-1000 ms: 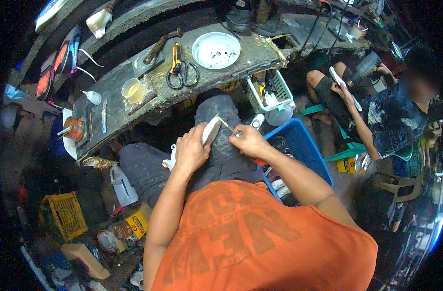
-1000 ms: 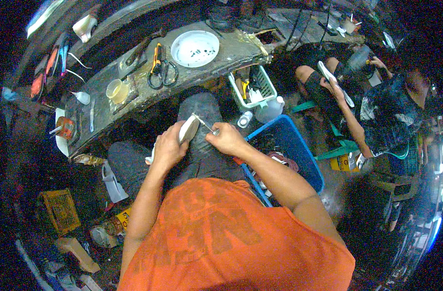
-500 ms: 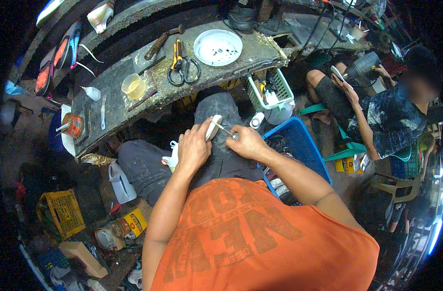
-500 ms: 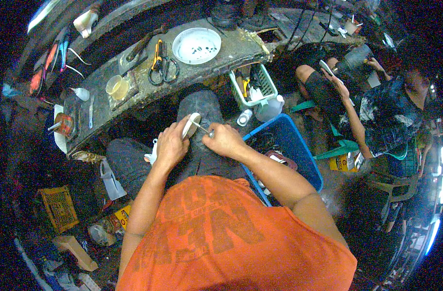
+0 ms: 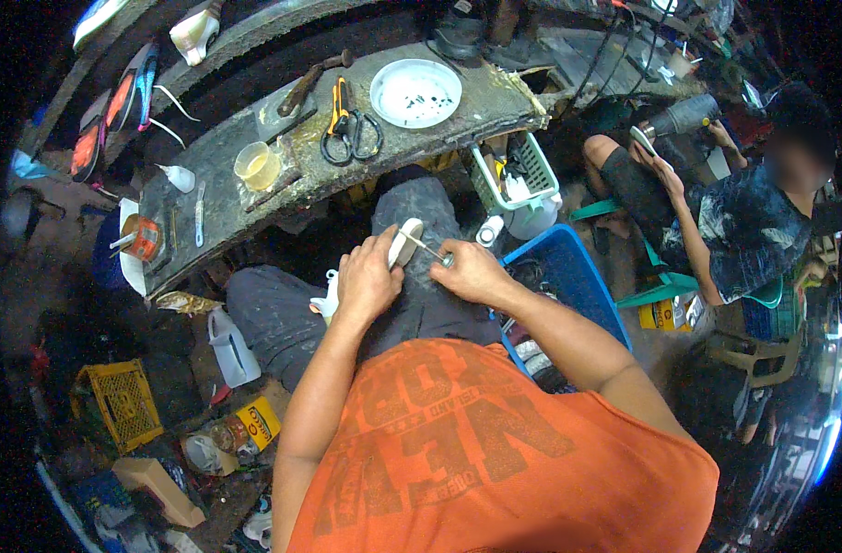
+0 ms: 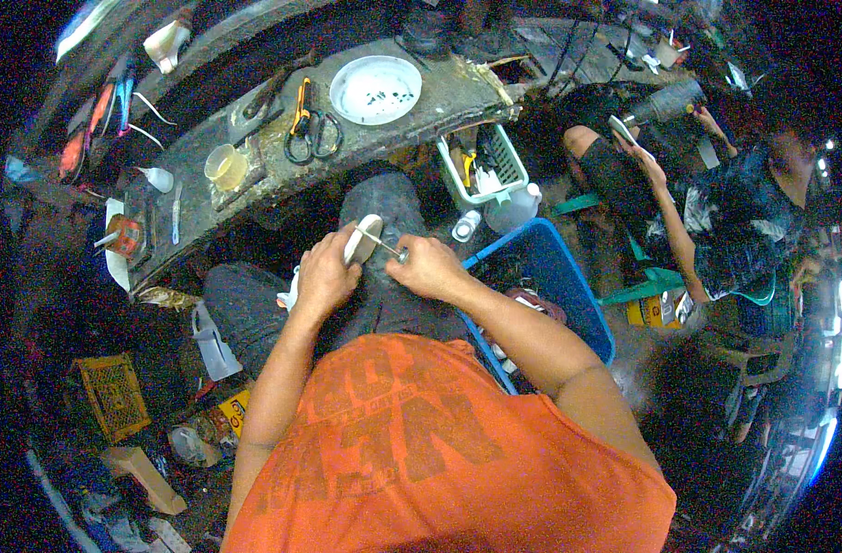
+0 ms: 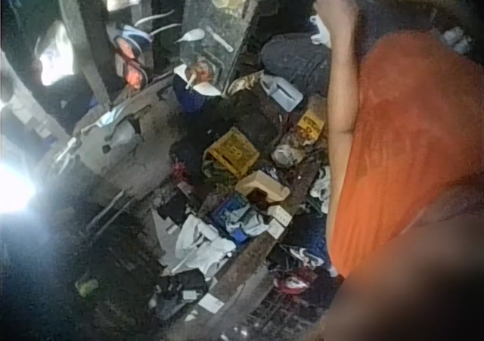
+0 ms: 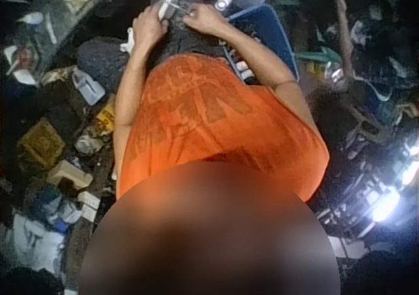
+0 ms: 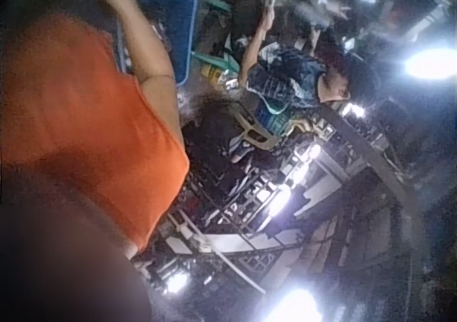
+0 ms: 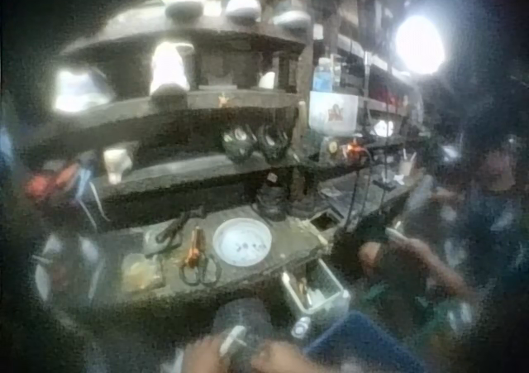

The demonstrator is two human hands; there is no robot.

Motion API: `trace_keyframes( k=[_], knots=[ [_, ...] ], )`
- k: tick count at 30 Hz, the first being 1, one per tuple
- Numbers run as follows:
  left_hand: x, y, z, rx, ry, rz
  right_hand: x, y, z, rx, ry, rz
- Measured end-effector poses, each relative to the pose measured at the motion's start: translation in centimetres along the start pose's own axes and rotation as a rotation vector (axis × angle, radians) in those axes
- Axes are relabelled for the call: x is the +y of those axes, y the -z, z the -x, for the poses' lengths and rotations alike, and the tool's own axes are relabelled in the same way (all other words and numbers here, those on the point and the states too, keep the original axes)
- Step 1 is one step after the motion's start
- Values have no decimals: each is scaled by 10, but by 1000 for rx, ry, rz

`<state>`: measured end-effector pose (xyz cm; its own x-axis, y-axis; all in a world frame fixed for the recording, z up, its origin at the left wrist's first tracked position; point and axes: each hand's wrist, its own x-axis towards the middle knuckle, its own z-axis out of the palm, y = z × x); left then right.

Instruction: The person uses a screwdriver to pry and separate the sole of a white sneaker, then switches to a utility knife to cut along the sole edge. The person continues to work on the same shoe, alternating between tools to separate the sole from the upper.

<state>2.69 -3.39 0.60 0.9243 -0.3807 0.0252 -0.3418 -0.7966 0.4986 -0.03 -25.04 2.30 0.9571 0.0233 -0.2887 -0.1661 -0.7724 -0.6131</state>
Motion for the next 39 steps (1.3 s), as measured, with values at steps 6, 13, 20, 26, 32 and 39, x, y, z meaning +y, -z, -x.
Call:
trace_keyframes(
  k=[6, 13, 20, 26, 32, 39],
  knots=[
    [-6, 2, 2, 46, -9, 102, 0, 5, -8, 9, -26, -21],
    [0, 0, 3, 70, 0, 38, -4, 0, -2, 28, -16, 24],
    [1, 0, 1, 52, 7, 42, -13, -6, 6, 52, 42, 107],
    [-1, -1, -1, 49, 16, 33, -11, -3, 0, 23, 6, 17],
    [-2, -2, -1, 33, 26, 29, -16, -6, 6, 34, 26, 106],
    [-1, -2, -3, 13, 47, 30, -11, -12, 9, 76, 97, 111]
  ],
)
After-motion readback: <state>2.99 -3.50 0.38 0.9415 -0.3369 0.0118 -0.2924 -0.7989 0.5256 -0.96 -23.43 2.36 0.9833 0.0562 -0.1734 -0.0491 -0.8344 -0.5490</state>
